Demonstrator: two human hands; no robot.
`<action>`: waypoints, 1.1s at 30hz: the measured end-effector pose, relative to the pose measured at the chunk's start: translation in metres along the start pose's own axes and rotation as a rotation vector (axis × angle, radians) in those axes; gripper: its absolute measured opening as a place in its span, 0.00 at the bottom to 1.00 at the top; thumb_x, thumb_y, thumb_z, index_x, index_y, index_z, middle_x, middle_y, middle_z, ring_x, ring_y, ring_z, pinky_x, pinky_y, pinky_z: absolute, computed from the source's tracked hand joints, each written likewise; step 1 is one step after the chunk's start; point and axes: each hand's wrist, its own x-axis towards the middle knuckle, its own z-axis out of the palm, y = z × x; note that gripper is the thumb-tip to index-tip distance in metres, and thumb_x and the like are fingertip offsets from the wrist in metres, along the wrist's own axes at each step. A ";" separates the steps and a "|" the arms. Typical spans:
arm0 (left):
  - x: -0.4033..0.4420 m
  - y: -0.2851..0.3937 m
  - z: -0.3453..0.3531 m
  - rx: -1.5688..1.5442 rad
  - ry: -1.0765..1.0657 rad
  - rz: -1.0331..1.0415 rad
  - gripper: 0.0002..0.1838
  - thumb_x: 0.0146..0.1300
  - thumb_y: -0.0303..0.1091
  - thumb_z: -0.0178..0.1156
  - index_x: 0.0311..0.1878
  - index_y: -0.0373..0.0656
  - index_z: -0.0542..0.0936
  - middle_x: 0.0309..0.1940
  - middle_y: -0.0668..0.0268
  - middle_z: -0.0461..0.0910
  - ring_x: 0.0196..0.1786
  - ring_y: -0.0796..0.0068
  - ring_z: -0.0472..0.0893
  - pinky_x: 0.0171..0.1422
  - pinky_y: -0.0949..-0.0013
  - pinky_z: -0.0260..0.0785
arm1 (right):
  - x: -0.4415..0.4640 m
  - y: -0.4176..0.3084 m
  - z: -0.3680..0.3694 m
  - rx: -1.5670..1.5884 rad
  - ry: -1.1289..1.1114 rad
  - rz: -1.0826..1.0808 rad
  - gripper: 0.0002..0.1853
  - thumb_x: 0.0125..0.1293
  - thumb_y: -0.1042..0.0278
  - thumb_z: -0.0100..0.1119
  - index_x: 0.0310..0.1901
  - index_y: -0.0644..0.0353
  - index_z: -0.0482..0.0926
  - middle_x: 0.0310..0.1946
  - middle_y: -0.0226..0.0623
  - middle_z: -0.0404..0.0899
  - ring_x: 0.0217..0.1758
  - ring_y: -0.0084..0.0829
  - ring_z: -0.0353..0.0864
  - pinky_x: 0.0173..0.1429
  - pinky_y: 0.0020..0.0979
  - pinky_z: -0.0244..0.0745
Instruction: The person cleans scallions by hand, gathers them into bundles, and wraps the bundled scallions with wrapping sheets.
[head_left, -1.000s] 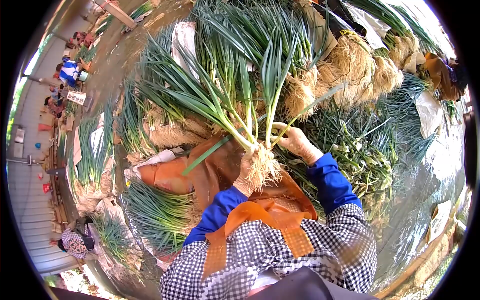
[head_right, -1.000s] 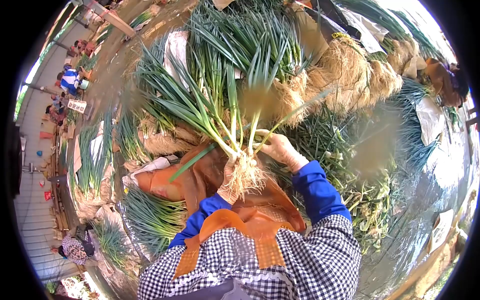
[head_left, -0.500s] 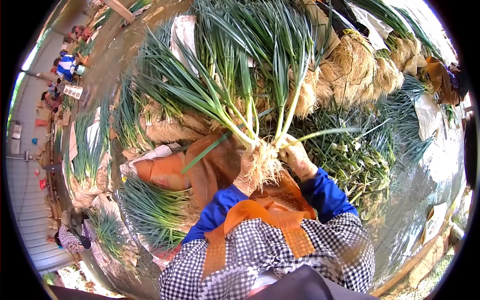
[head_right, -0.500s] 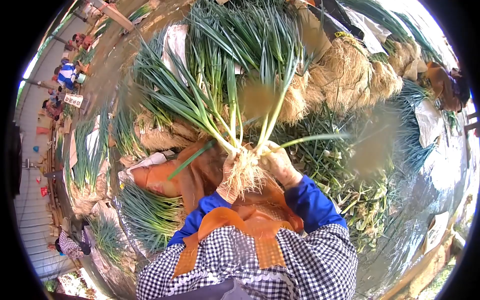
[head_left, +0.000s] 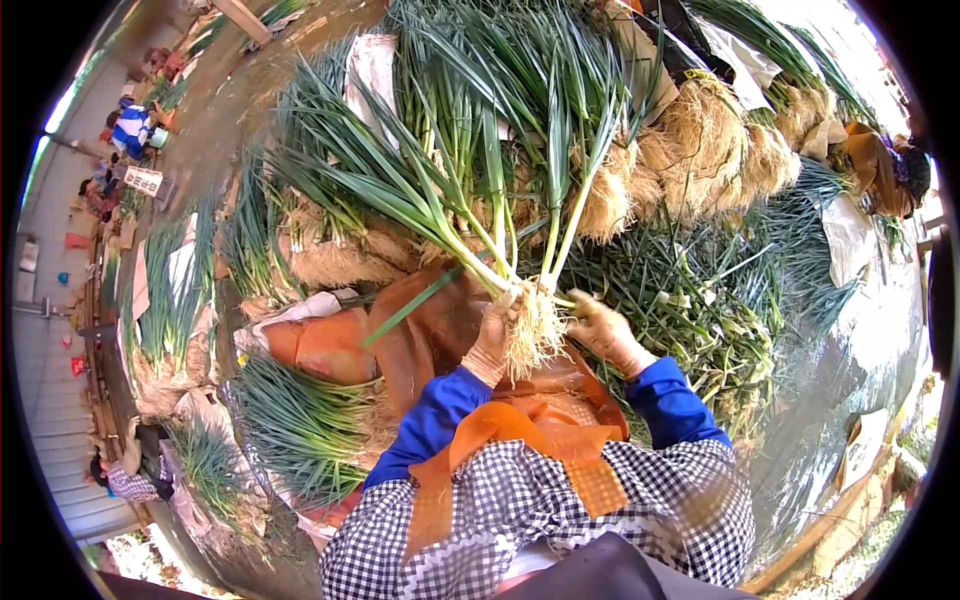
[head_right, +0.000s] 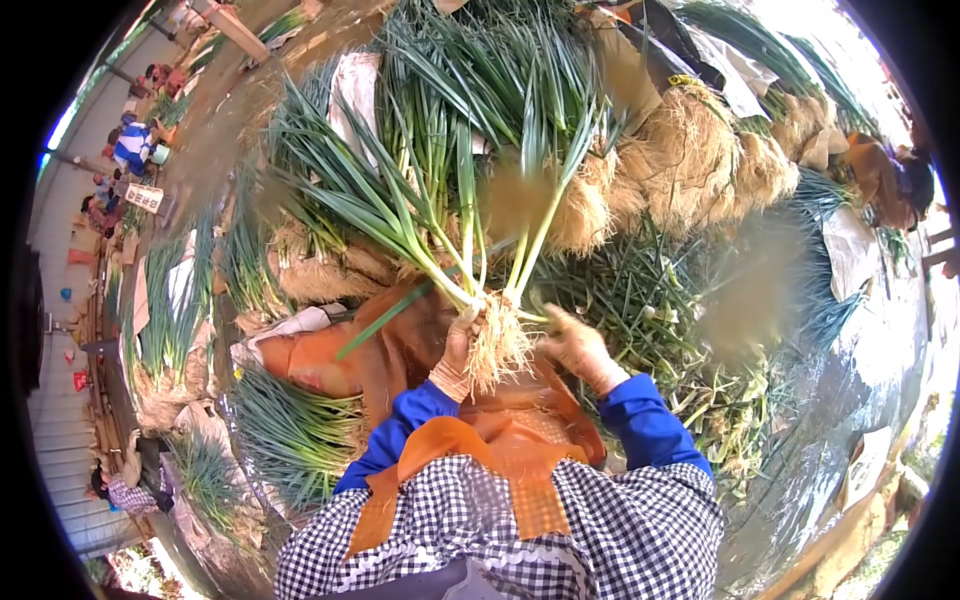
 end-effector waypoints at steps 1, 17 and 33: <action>-0.003 0.004 0.014 0.007 -0.017 -0.009 0.13 0.61 0.35 0.58 0.44 0.35 0.75 0.37 0.59 0.80 0.39 0.68 0.81 0.45 0.62 0.78 | -0.004 -0.008 -0.005 -0.047 0.131 0.162 0.31 0.58 0.66 0.60 0.64 0.56 0.62 0.52 0.42 0.75 0.46 0.33 0.79 0.50 0.29 0.73; 0.003 -0.007 -0.007 0.307 0.006 -0.178 0.06 0.56 0.27 0.61 0.37 0.41 0.78 0.26 0.73 0.77 0.27 0.84 0.75 0.37 0.81 0.70 | 0.043 -0.066 0.018 0.598 0.512 -0.044 0.10 0.64 0.70 0.56 0.44 0.61 0.70 0.25 0.29 0.72 0.24 0.20 0.71 0.28 0.24 0.68; -0.004 -0.024 0.005 0.059 -0.074 -0.119 0.20 0.55 0.32 0.60 0.51 0.34 0.71 0.40 0.59 0.78 0.44 0.65 0.79 0.55 0.62 0.71 | 0.051 -0.020 0.035 0.398 0.624 -0.116 0.11 0.64 0.61 0.51 0.40 0.60 0.74 0.31 0.31 0.74 0.33 0.21 0.73 0.39 0.22 0.70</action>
